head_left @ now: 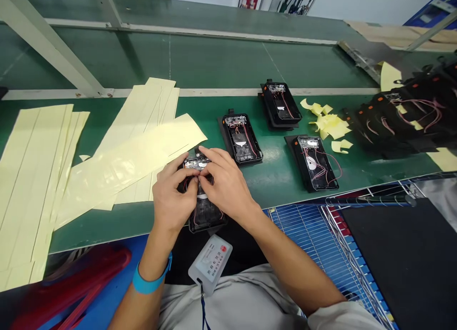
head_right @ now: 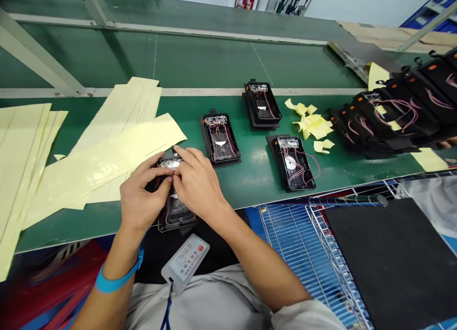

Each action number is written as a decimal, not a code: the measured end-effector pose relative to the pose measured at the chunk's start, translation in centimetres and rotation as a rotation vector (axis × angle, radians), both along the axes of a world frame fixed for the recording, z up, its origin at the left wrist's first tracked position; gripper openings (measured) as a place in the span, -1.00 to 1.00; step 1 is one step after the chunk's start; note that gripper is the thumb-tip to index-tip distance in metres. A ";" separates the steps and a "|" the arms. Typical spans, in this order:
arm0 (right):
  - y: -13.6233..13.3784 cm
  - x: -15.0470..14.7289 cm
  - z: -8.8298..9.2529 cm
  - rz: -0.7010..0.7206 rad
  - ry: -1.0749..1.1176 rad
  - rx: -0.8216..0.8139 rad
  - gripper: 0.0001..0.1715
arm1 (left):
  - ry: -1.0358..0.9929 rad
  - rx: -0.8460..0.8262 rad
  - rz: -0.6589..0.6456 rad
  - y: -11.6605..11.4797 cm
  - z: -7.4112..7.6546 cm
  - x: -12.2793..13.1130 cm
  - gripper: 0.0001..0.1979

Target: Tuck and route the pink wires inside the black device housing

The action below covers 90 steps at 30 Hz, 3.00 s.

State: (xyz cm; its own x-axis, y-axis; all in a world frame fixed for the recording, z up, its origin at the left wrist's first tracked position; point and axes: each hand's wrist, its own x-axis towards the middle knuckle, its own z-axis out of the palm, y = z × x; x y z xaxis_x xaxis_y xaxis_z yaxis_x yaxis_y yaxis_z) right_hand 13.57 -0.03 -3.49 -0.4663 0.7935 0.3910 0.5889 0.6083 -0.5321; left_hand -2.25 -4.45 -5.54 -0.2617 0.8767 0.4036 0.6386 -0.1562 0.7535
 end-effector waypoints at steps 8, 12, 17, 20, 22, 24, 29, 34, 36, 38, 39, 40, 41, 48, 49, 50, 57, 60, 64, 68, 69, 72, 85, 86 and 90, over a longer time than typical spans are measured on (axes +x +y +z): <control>0.0 0.3 -0.1 -0.029 0.044 -0.042 -0.90 | 0.080 0.056 0.033 -0.3 -0.1 0.3 -0.83; 0.0 0.3 -0.2 -0.036 0.064 -0.058 -0.89 | 0.107 0.053 0.022 -0.5 0.4 0.5 -0.81; -0.1 0.4 -0.3 -0.037 0.074 -0.064 -0.88 | 0.117 -0.005 0.013 -0.5 1.0 0.6 -0.81; 0.0 0.5 -0.4 -0.022 0.074 -0.074 -0.88 | 0.164 -0.028 0.009 -0.3 1.1 0.5 -0.81; 0.0 0.5 -0.3 -0.015 0.076 -0.085 -0.86 | 0.194 -0.040 -0.002 -0.2 1.2 0.5 -0.81; -0.1 0.6 -0.3 -0.011 0.081 -0.095 -0.82 | 0.213 -0.048 -0.013 -0.2 1.2 0.5 -0.81; -0.2 0.6 0.0 -0.013 0.082 -0.096 -0.76 | 0.227 -0.049 -0.027 -0.2 1.3 0.4 -0.83; 0.0 0.3 0.3 -0.015 0.042 -0.074 -0.77 | 0.238 -0.067 -0.049 -0.2 1.4 0.2 -0.85; 0.1 0.3 0.3 -0.003 0.019 -0.051 -0.80 | 0.245 -0.072 -0.060 -0.2 1.4 0.1 -0.85; -0.1 0.3 0.2 0.008 -0.006 -0.026 -0.80 | 0.245 -0.082 -0.060 -0.4 1.3 0.0 -0.86; -0.3 0.4 0.2 0.009 -0.018 -0.015 -0.78 | 0.242 -0.089 -0.057 -0.4 1.3 0.0 -0.86; -0.5 0.4 0.1 0.006 -0.028 -0.006 -0.75 | 0.237 -0.094 -0.053 -0.5 1.3 0.0 -0.86; -0.8 0.4 0.0 0.001 -0.036 0.000 -0.73 | 0.231 -0.098 -0.051 -0.5 1.3 0.0 -0.86; -2.1 -0.2 -0.1 -0.080 -0.052 -0.022 -0.67 | 0.198 -0.112 -0.037 -0.5 1.2 0.1 -0.86; -2.1 -0.3 -0.1 -0.093 -0.048 -0.047 -0.69 | 0.192 -0.112 -0.038 -0.5 1.1 0.1 -0.86; -2.1 -0.5 -0.1 -0.106 -0.040 -0.071 -0.71 | 0.187 -0.111 -0.040 -0.5 1.1 0.1 -0.86; -1.6 -1.3 -0.2 -0.174 0.001 -0.115 -0.85 | 0.163 -0.113 -0.032 -0.5 1.1 0.2 -0.87; -1.4 -1.5 -0.3 -0.199 0.010 -0.121 -0.88 | 0.150 -0.108 -0.033 -0.5 1.0 0.2 -0.88; -1.3 -1.6 -0.3 -0.208 0.028 -0.120 -0.88 | 0.149 -0.106 -0.036 -0.5 1.0 0.2 -0.90; -1.3 -1.5 -0.3 -0.194 0.050 -0.119 -0.88 | 0.151 -0.108 -0.048 -0.6 1.1 0.2 -0.89; -1.3 -1.5 -0.3 -0.193 0.058 -0.121 -0.88 | 0.150 -0.105 -0.053 -0.6 1.2 0.2 -0.89; -1.3 -1.5 -0.5 -0.193 0.078 -0.131 -0.90 | 0.154 -0.086 -0.072 -0.6 1.3 0.2 -0.87; -2.0 -0.8 0.0 -0.201 0.085 -0.233 -0.87 | 0.173 -0.027 -0.119 -0.7 1.2 -0.3 -0.78; -2.1 -0.8 0.1 -0.200 0.066 -0.223 -0.85 | 0.177 -0.028 -0.121 -0.7 1.2 -0.4 -0.80; -2.4 -0.8 0.4 -0.192 0.007 -0.198 -0.78 | 0.194 -0.041 -0.124 -0.8 1.0 -0.6 -0.82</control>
